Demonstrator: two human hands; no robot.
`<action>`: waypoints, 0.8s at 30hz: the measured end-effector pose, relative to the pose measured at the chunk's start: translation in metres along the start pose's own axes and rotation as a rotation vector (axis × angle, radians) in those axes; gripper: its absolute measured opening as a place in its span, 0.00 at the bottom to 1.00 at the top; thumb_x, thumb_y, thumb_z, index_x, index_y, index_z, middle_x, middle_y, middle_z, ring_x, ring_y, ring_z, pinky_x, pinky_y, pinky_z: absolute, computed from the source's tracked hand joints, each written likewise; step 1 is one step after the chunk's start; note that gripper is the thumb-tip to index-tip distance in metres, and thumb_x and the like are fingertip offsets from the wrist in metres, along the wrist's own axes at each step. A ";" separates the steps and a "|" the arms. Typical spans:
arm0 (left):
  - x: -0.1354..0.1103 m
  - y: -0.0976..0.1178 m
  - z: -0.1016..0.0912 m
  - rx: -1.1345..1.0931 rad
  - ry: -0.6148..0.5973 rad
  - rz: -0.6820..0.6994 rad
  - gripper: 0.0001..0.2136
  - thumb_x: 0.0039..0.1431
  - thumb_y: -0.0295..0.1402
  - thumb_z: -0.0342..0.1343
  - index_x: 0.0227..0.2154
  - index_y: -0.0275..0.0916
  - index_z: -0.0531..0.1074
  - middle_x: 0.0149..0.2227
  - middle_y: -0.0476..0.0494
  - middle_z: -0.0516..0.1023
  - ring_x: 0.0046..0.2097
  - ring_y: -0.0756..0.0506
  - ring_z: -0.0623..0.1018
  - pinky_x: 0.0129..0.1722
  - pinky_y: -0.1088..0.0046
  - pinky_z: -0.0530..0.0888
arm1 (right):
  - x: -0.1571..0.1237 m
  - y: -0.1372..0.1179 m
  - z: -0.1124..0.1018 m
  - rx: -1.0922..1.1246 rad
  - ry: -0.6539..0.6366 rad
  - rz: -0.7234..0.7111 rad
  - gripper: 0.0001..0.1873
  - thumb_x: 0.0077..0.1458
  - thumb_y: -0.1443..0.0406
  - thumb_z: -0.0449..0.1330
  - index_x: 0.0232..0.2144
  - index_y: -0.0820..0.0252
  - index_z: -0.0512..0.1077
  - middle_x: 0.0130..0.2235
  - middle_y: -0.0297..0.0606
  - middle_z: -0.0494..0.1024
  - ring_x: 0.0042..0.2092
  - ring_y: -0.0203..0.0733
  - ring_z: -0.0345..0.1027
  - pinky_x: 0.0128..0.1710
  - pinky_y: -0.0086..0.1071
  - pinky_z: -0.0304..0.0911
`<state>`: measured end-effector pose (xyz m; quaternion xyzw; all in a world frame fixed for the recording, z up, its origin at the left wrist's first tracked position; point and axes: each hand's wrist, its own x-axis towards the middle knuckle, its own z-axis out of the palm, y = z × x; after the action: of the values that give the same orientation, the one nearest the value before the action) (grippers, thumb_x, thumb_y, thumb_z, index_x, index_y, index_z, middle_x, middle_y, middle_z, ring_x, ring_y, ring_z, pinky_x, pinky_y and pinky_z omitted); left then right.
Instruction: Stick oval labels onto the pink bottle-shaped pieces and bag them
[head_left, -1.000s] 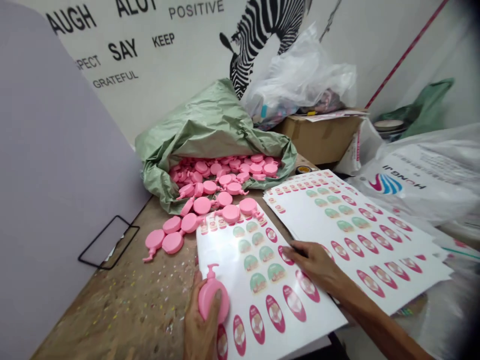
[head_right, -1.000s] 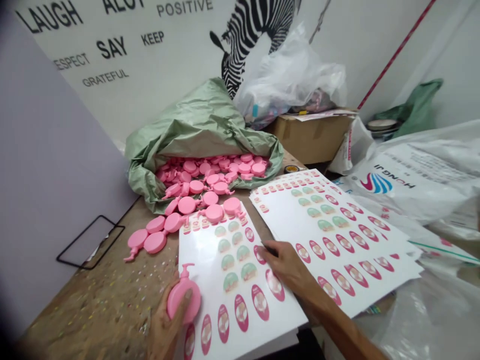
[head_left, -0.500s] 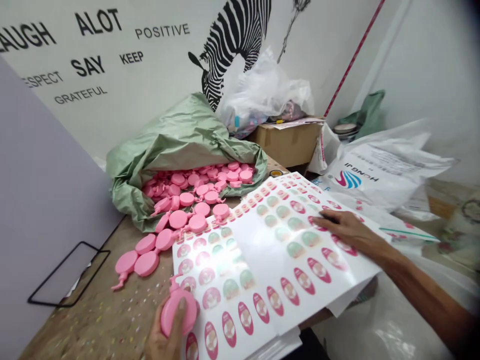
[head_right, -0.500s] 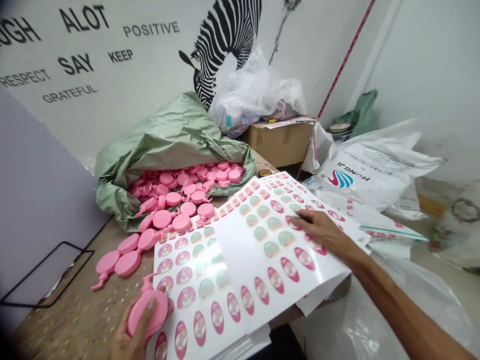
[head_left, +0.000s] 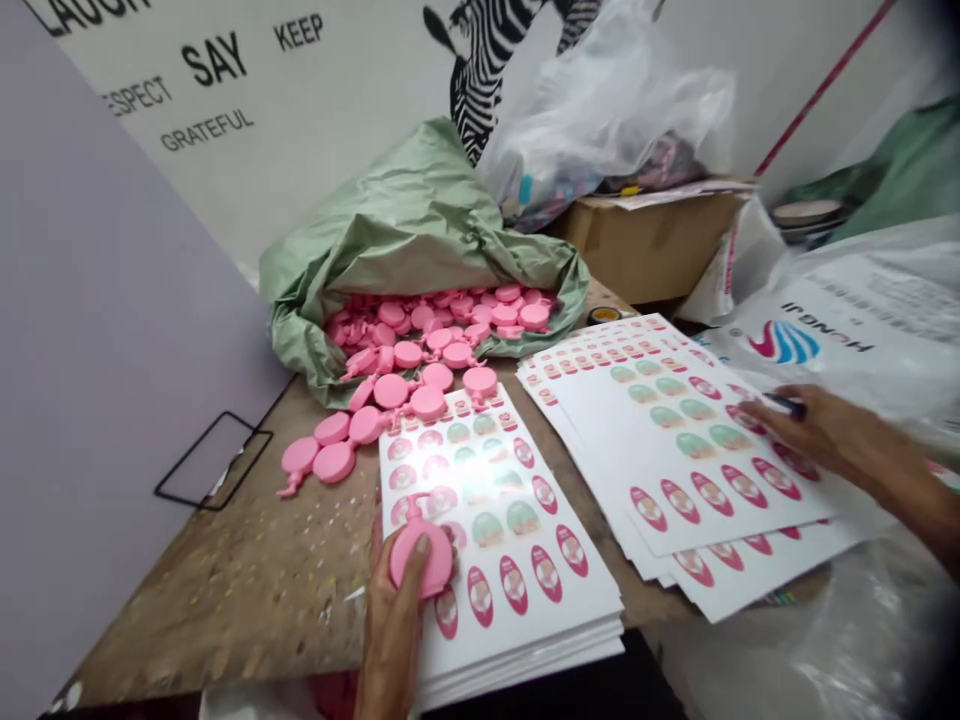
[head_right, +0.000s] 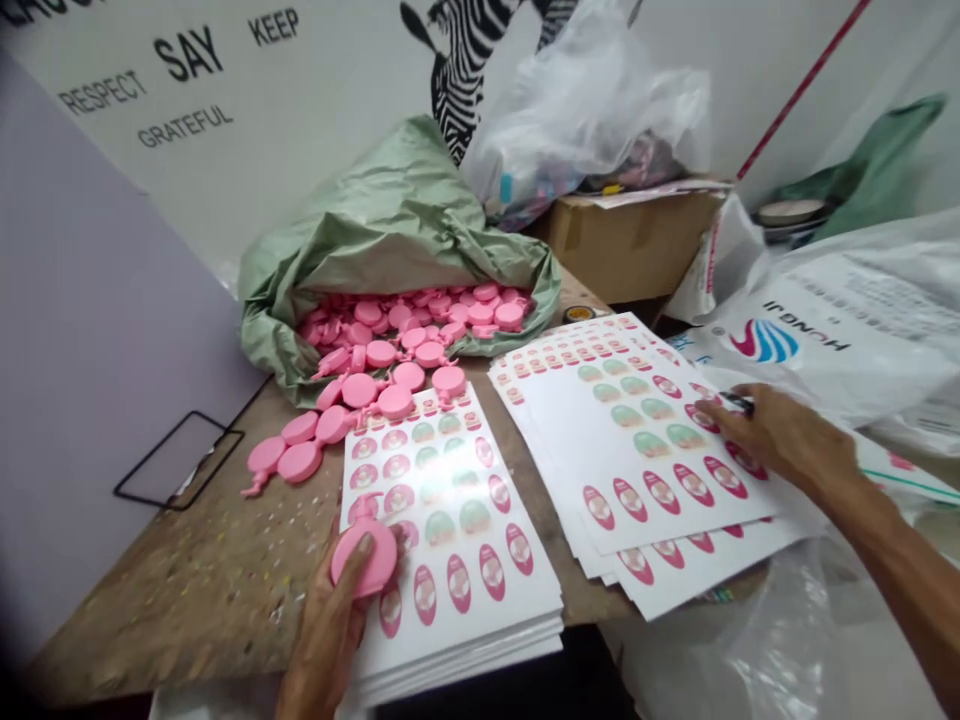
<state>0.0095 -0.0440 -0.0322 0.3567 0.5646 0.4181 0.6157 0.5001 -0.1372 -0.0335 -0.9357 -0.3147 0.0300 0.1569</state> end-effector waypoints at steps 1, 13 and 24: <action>-0.001 0.003 0.001 -0.055 -0.020 -0.041 0.30 0.44 0.43 0.67 0.48 0.32 0.69 0.43 0.31 0.80 0.44 0.37 0.80 0.39 0.66 0.79 | -0.007 -0.008 -0.001 -0.029 0.032 0.024 0.32 0.57 0.46 0.49 0.48 0.68 0.71 0.40 0.62 0.77 0.41 0.61 0.73 0.32 0.45 0.57; 0.009 0.030 -0.033 -0.263 0.105 0.040 0.21 0.51 0.37 0.64 0.47 0.36 0.70 0.39 0.39 0.81 0.40 0.42 0.81 0.37 0.69 0.79 | -0.165 -0.230 0.054 0.479 -0.199 -0.873 0.10 0.62 0.62 0.48 0.35 0.56 0.68 0.34 0.37 0.77 0.36 0.41 0.70 0.43 0.39 0.56; -0.013 -0.003 -0.020 -0.216 -0.143 -0.112 0.19 0.52 0.40 0.63 0.44 0.35 0.70 0.40 0.39 0.77 0.34 0.44 0.81 0.27 0.75 0.76 | -0.217 -0.246 0.098 0.252 -0.035 -1.035 0.10 0.63 0.64 0.52 0.35 0.61 0.71 0.30 0.37 0.75 0.35 0.40 0.65 0.38 0.35 0.49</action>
<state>-0.0107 -0.0579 -0.0321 0.2850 0.4903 0.4149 0.7115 0.1685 -0.0553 -0.0591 -0.6313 -0.7318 0.0020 0.2568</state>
